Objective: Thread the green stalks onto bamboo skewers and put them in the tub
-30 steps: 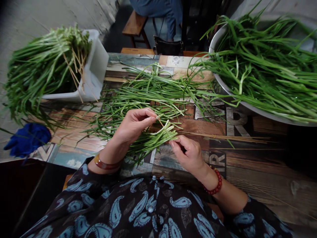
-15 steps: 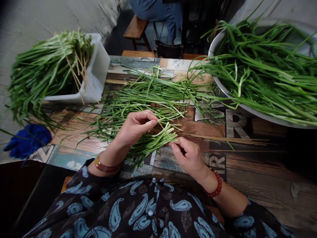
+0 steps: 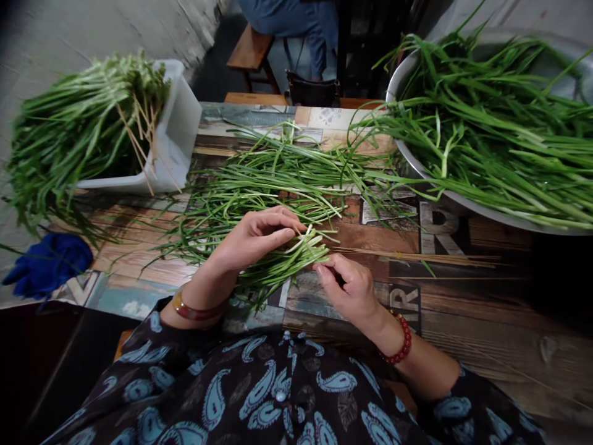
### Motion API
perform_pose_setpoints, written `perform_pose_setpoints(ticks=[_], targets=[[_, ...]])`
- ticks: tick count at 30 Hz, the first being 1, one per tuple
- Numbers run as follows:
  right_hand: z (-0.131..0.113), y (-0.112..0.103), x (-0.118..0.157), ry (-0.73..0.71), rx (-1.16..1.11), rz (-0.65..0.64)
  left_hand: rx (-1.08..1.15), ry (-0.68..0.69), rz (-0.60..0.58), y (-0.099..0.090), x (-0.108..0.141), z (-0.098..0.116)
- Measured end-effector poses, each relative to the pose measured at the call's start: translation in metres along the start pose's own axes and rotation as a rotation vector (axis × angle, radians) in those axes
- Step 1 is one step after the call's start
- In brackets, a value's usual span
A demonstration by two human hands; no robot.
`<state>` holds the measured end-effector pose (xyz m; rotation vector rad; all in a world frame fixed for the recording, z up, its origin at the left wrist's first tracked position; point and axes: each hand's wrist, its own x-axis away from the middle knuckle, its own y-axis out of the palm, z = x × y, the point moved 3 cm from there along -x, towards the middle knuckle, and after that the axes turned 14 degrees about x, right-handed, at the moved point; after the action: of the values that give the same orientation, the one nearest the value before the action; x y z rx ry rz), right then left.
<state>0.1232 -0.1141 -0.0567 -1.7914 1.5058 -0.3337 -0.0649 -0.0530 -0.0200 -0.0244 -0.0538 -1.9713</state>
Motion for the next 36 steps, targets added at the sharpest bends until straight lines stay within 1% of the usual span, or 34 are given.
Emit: perform_pose_setpoints(ticks=[2, 4, 6, 8, 11, 13, 15, 16, 18, 19, 21, 23, 25, 28, 32, 36], targets=[[0.001, 0.0, 0.0, 0.007, -0.003, 0.001, -0.02, 0.011, -0.038, 0.001, 0.001, 0.002], [0.0, -0.001, 0.001, 0.007, 0.0, 0.008, -0.015, -0.035, -0.116, 0.005, 0.002, 0.001], [0.0, -0.002, 0.001, 0.003, 0.01, 0.013, -0.036, -0.076, -0.155, 0.011, 0.004, -0.003], [-0.001, -0.002, 0.001, -0.003, 0.027, 0.011, -0.111, -0.067, -0.134, 0.015, 0.005, -0.006], [0.0, -0.002, 0.001, -0.007, 0.051, -0.005, -0.231, -0.011, -0.073, 0.019, 0.005, -0.006], [0.001, -0.001, 0.002, -0.007, 0.051, -0.018, -0.251, -0.007, -0.082, 0.019, 0.006, -0.005], [0.002, 0.0, 0.002, -0.009, 0.043, -0.031, -0.209, -0.013, -0.077, 0.013, 0.006, -0.001], [0.003, 0.001, 0.002, -0.01, 0.037, -0.034, -0.185, -0.005, -0.042, 0.007, 0.005, 0.0], [0.003, 0.001, 0.002, -0.008, 0.03, -0.037, -0.197, 0.057, 0.101, -0.011, 0.003, 0.003], [0.003, 0.001, 0.002, -0.008, 0.029, -0.037, -0.253, 0.105, 0.19, -0.022, 0.001, 0.003], [0.003, 0.001, 0.002, -0.013, 0.033, -0.034, -0.459, 0.21, 0.335, -0.041, -0.002, 0.0], [0.003, 0.0, 0.002, -0.025, 0.044, -0.021, -0.706, 0.265, 0.412, -0.056, -0.007, -0.006], [0.002, 0.0, 0.002, -0.036, 0.052, -0.002, -0.907, 0.26, 0.429, -0.065, -0.011, -0.013], [0.003, 0.0, 0.002, -0.043, 0.054, 0.012, -1.08, 0.223, 0.424, -0.07, -0.014, -0.019], [0.004, 0.002, 0.002, -0.042, 0.068, 0.01, -1.177, 0.189, 0.397, -0.07, -0.014, -0.019], [0.003, 0.002, 0.002, -0.035, 0.069, 0.016, -1.205, 0.185, 0.355, -0.072, -0.012, -0.017]])
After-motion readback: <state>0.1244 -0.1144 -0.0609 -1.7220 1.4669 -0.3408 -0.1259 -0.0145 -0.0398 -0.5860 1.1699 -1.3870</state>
